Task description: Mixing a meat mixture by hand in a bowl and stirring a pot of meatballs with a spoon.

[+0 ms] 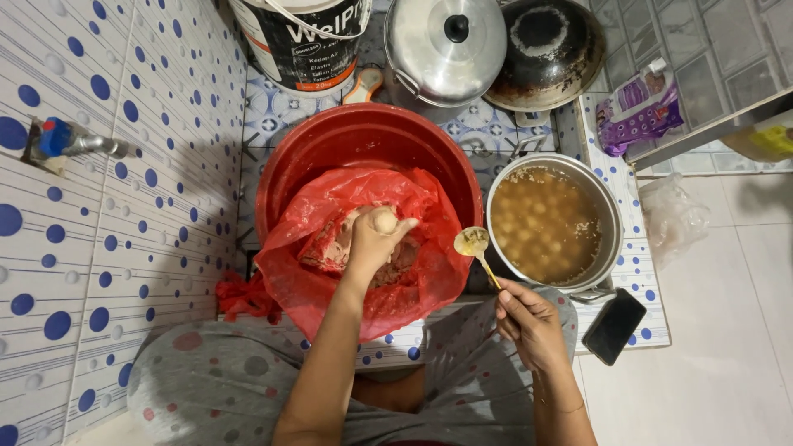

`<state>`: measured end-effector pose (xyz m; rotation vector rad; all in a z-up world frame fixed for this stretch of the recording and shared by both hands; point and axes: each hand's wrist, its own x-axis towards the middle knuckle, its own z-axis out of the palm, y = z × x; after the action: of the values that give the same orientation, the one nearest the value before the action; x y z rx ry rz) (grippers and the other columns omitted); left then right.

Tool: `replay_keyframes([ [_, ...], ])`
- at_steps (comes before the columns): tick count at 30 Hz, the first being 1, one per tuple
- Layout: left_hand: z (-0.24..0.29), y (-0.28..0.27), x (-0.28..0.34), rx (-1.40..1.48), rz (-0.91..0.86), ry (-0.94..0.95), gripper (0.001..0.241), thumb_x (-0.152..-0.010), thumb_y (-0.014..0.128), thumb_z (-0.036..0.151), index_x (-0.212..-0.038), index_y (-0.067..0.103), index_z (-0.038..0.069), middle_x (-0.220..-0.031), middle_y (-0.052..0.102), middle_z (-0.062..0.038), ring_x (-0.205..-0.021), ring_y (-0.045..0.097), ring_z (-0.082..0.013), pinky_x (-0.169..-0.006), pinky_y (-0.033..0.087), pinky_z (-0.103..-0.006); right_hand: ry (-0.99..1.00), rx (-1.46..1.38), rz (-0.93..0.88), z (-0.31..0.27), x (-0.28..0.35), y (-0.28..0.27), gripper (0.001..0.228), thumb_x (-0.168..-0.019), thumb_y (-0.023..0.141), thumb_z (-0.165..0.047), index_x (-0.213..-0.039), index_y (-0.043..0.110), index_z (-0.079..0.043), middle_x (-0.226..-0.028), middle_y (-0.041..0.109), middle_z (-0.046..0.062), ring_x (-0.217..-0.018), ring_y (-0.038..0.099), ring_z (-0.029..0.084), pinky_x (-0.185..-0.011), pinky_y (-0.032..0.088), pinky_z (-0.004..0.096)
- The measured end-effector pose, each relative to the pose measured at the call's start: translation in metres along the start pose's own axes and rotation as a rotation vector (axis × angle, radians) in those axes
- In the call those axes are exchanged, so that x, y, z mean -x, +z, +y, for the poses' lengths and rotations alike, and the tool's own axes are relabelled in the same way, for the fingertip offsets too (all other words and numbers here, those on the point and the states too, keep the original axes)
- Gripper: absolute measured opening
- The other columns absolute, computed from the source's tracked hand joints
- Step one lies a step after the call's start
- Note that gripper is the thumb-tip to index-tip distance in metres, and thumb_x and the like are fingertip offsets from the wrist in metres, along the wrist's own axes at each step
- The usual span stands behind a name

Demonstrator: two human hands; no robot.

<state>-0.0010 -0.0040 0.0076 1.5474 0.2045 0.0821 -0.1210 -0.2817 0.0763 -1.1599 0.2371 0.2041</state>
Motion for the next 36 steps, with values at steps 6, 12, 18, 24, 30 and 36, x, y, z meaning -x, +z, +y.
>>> replay_keyframes([
  [6, 0.015, -0.005, 0.001, 0.102, -0.241, 0.128, 0.039, -0.092, 0.067, 0.046, -0.079, 0.063, 0.009, -0.065, 0.064, -0.002, -0.062, 0.064, -0.0143, -0.070, 0.050, -0.0267, -0.006, 0.026, 0.019, -0.004, 0.003, 0.005, 0.030, -0.098, 0.059, -0.002, -0.127, 0.068, 0.005, -0.076, 0.065, 0.012, -0.046, 0.035, 0.007, -0.040, 0.028, 0.021],
  [12, 0.030, 0.008, 0.014, 0.099, -0.092, 0.094, 0.040, -0.077, 0.083, 0.009, -0.112, 0.065, -0.001, -0.104, 0.074, -0.011, -0.089, 0.069, -0.0172, -0.082, 0.058, -0.0255, -0.118, 0.385, 0.219, -0.036, 0.011, 0.050, 0.030, -0.095, 0.064, -0.005, -0.124, 0.072, 0.003, -0.068, 0.062, 0.009, -0.045, 0.041, 0.007, -0.038, 0.031, 0.020],
  [18, 0.033, 0.009, 0.018, 0.105, -0.143, 0.133, 0.024, -0.075, 0.083, -0.001, -0.094, 0.069, 0.003, -0.090, 0.074, -0.005, -0.079, 0.068, -0.0132, -0.076, 0.057, -0.0229, -0.571, 1.195, 0.175, -0.074, 0.013, 0.102, 0.031, -0.090, 0.067, 0.006, -0.118, 0.075, -0.002, -0.072, 0.069, 0.005, -0.050, 0.050, 0.009, -0.048, 0.041, 0.025],
  [24, 0.016, 0.015, 0.015, 0.062, -0.117, 0.034, 0.020, -0.068, 0.088, 0.008, -0.081, 0.074, 0.008, -0.067, 0.071, -0.003, -0.066, 0.060, -0.0070, -0.067, 0.056, -0.0279, -0.921, 1.581, 0.176, -0.061, -0.004, 0.112, 0.030, -0.092, 0.071, -0.009, -0.117, 0.079, -0.024, -0.072, 0.067, 0.000, -0.060, 0.068, 0.022, -0.057, 0.057, 0.035],
  [30, 0.044, 0.019, 0.024, 0.100, 0.005, -0.043, 0.023, -0.065, 0.090, 0.012, -0.065, 0.067, 0.010, -0.056, 0.061, 0.003, -0.059, 0.050, -0.0047, -0.057, 0.049, -0.0245, -1.000, 1.740, 0.139, -0.057, -0.012, 0.125, 0.031, -0.091, 0.066, -0.011, -0.117, 0.075, -0.025, -0.072, 0.062, -0.001, -0.055, 0.067, 0.023, -0.050, 0.056, 0.035],
  [36, 0.018, 0.024, 0.015, 0.092, 0.099, -0.095, 0.016, -0.071, 0.084, 0.013, -0.070, 0.069, 0.008, -0.058, 0.061, 0.001, -0.058, 0.053, -0.0070, -0.059, 0.049, -0.0269, -0.960, 1.780, 0.127, -0.047, -0.013, 0.132, 0.027, -0.092, 0.063, -0.012, -0.113, 0.076, -0.023, -0.073, 0.064, 0.001, -0.049, 0.067, 0.024, -0.045, 0.056, 0.037],
])
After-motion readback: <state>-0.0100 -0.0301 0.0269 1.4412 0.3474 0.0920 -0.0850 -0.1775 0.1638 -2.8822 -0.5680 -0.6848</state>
